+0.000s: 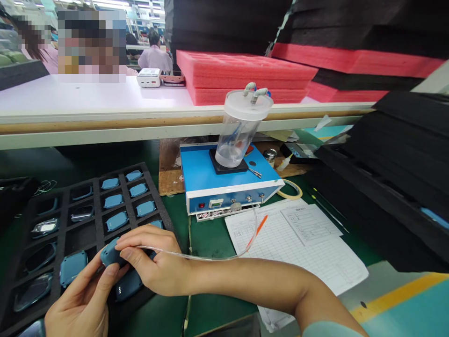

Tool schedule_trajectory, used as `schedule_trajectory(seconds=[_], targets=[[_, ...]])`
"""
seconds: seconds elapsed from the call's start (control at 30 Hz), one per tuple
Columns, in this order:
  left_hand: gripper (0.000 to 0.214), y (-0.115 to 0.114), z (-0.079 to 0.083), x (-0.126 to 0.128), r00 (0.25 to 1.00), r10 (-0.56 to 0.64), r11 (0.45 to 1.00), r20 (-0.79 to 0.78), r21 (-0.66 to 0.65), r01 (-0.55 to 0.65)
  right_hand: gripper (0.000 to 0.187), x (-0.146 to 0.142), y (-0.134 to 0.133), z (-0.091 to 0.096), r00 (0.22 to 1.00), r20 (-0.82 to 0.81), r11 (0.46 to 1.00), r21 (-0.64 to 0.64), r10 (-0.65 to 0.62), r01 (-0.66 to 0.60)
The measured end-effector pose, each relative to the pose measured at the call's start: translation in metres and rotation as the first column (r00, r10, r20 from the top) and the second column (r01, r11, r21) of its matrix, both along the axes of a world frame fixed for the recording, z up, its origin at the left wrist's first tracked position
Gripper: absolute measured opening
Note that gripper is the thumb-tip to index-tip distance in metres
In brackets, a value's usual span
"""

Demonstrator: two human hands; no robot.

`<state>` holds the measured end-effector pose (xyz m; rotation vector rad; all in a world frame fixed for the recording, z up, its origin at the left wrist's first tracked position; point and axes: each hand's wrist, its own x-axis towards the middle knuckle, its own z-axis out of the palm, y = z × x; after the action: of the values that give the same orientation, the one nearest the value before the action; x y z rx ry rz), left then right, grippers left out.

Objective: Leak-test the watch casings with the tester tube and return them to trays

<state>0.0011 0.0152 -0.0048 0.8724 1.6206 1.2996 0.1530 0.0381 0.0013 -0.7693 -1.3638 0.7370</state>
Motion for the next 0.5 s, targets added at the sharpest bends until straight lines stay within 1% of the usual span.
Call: schedule_trajectory(seconds=[0.2,0.3,0.37,0.4,0.43,0.5], targets=[[0.057,0.000,-0.002,0.000,1.000,0.008,1.000,0.013,0.007,-0.008,0.013,0.001,0.001,-0.001,1.000,0.006,1.000,-0.022,0.012,-0.012],[0.055,0.000,-0.001,0.000,1.000,-0.007,0.999,-0.012,0.040,0.008,0.013,0.000,0.004,0.000,1.000,0.012,0.999,-0.029,0.017,-0.017],[0.050,0.002,0.002,0.001,0.999,-0.037,0.996,-0.018,0.086,0.039,0.013,0.001,-0.001,0.004,0.999,0.021,0.998,-0.052,0.029,-0.028],[0.046,0.003,0.004,0.002,0.999,-0.050,0.992,0.009,0.117,0.048,0.015,0.003,-0.007,0.008,0.999,0.027,0.995,-0.093,0.045,-0.043],[0.043,0.005,0.006,0.002,0.996,-0.064,0.987,0.060,0.149,0.054,0.021,0.007,-0.016,0.012,0.997,0.039,0.987,-0.152,0.065,-0.058],[0.038,0.008,0.011,0.004,0.977,-0.103,0.976,0.188,0.209,0.063,0.040,0.021,-0.042,0.022,0.983,0.115,0.951,-0.290,0.145,-0.106]])
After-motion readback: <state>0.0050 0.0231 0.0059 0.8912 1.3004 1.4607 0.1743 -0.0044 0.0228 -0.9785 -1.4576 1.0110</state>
